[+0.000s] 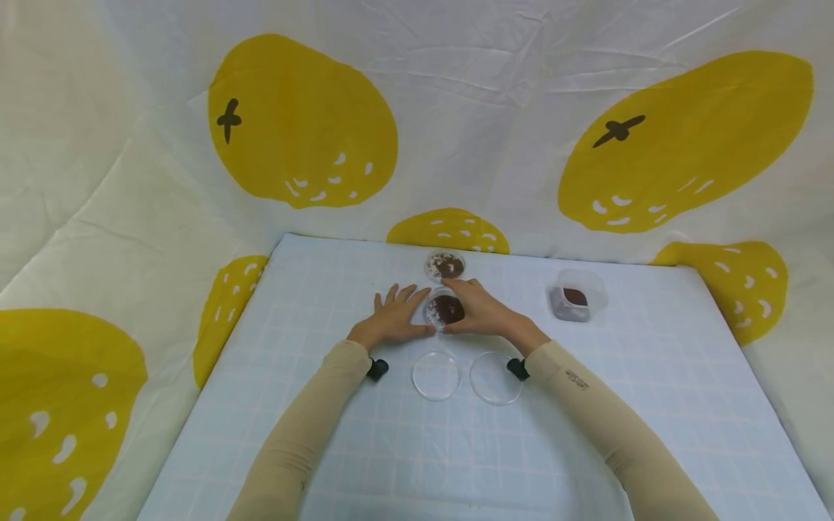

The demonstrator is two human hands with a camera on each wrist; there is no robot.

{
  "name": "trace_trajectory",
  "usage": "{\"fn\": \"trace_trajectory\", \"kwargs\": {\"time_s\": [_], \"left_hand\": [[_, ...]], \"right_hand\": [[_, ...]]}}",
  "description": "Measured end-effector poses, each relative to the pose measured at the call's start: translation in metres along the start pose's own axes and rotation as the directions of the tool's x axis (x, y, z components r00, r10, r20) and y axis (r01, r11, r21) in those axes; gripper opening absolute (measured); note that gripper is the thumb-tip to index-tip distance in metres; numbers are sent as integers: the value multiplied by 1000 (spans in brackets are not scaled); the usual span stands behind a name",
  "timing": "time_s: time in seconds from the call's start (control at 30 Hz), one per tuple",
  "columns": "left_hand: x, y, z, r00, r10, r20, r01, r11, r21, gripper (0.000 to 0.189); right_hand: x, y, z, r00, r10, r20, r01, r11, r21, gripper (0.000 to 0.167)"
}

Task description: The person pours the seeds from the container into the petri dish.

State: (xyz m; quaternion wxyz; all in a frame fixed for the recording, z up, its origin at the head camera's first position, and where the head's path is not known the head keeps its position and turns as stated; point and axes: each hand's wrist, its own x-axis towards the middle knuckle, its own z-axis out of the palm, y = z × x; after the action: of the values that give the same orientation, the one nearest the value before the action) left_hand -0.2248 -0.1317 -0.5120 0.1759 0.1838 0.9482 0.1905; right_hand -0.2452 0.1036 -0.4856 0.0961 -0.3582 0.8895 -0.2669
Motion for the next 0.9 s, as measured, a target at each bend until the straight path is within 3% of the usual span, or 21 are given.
{"fn": "trace_trajectory", "kwargs": {"time_s": [0.3,0.9], "left_hand": [[1,-2,-1,1000,-5,10,5,1000,-6,95],[-4,0,-6,1000,-8,12,8,1000,-18,91]], "right_hand": [[5,-1,4,999,35,40,-31,995,-98,101],[7,-2,4,995,63,76,-54,992,-114,96]]}}
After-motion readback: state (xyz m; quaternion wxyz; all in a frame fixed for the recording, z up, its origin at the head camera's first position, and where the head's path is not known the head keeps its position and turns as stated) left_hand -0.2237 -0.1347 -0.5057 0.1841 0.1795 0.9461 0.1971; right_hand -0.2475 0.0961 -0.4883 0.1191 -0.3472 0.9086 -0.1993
